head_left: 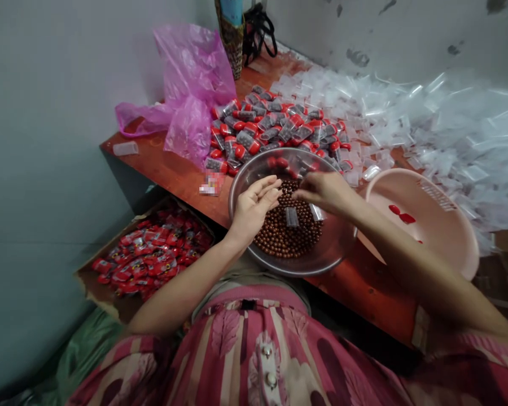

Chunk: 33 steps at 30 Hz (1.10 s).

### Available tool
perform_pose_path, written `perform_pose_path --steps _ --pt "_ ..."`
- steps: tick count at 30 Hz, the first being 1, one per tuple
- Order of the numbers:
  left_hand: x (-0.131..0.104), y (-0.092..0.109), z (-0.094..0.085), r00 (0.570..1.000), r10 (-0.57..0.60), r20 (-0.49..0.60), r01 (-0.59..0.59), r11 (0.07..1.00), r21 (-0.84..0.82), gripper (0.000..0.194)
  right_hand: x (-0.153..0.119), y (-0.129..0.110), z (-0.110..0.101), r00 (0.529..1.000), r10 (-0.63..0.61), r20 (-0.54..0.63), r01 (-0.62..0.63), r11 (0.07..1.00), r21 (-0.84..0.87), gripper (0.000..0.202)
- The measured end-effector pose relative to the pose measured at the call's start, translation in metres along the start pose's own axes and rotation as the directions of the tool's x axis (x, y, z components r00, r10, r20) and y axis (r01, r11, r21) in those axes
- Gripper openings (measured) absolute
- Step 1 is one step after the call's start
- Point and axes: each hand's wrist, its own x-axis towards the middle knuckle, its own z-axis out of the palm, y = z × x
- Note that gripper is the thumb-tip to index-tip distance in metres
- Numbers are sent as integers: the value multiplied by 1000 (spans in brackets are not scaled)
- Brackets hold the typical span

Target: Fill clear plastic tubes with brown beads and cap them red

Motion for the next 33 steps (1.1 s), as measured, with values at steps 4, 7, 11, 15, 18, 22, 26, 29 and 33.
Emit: perform_pose_path --steps 4,7,11,15,18,22,26,29,33 --pt "1 -2 -1 999 32 4 -32 1000 -1 43 -25 -2 42 915 -392 98 404 897 -179 31" --pt "1 -3 -1 999 47 8 -47 999 6 42 -22 3 53 752 -652 99 645 696 -316 26" --pt "-1 -2 -1 994 113 -7 -113 994 -7 41 -7 10 50 659 -727 191 737 575 -354 19" --pt "-3 -2 -2 977 205 -57 -208 976 -65 40 0 15 50 625 -763 165 768 565 -300 26" --pt "-5 -1 -2 972 226 -62 -231 969 -90 39 4 23 50 696 -713 89 696 638 -330 28" --pt "-6 0 -2 971 231 -64 -238 962 -133 38 20 33 45 850 -524 -49 433 750 -501 33" --pt "-7 1 -3 969 232 -84 -241 961 -138 33 45 24 47 859 -508 58 450 697 -558 30" --pt "-8 1 -3 965 248 -81 -257 956 -143 30 59 7 56 744 -652 147 633 617 -467 31" --pt "-8 1 -3 964 245 -106 -256 960 -110 32 63 -12 70 638 -756 144 762 593 -258 25"
